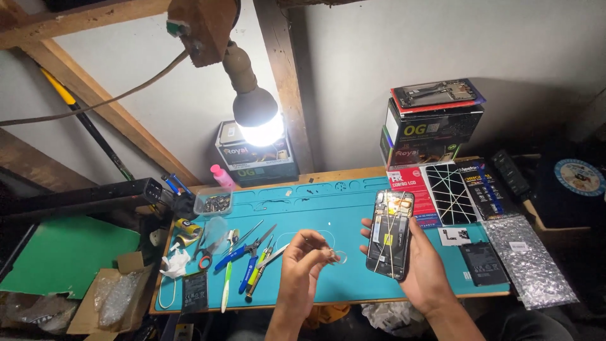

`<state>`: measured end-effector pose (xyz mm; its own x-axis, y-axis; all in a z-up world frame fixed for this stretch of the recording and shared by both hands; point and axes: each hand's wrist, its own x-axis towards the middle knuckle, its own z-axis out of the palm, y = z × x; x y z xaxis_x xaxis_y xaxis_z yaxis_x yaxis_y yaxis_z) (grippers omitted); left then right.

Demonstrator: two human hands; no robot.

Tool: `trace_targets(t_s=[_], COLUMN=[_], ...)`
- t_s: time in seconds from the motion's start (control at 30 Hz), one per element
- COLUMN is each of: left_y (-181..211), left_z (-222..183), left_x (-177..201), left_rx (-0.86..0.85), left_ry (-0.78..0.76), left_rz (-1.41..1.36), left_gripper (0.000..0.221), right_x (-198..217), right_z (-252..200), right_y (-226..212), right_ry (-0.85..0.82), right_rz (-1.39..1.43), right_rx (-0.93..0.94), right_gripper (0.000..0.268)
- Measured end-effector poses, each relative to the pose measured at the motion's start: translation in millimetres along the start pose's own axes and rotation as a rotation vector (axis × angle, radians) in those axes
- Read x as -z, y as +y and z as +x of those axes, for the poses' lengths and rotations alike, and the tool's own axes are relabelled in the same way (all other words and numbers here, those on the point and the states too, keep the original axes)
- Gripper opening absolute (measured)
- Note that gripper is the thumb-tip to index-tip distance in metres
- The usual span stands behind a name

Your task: The person is performing a screen replacement on a mobile phone, involving securing the screen with rubber bands and inspecting internal components.

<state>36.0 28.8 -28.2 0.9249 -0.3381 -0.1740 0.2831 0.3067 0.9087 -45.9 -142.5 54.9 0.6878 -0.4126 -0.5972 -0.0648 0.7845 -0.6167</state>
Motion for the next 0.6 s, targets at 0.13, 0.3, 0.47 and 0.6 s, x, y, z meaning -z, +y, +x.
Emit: trace_targets(t_s=[0.13,0.3,0.47,0.6], left_y=[15.1,20.3,14.7,17.7], left_z=[1.8,1.2,2.1,-4.1], left_x=[-4.0,-13.9,-1.7,-4.3], left_rx=[0.172,0.1,0.249,0.313], left_ry=[-0.207,-0.297,-0.18,-0.153], left_rz=[-0.068,-0.003,-0.251,-0.186], left_gripper=[0.015,0.014,0.013,0.011], right_x=[-2.7,10.7,13.2,23.0], right_z=[-5.8,7.3,9.6,18.1], right_y=[10.9,32.0,34.9,41.9], right_ry=[-0.009,-0.05,0.013,0.012], right_rz=[-0.249,-0.473,-0.378,-0.376], right_rx=[0.067,0.109,0.123,0.197], right_gripper=[0.059,0.062,0.046,0.034])
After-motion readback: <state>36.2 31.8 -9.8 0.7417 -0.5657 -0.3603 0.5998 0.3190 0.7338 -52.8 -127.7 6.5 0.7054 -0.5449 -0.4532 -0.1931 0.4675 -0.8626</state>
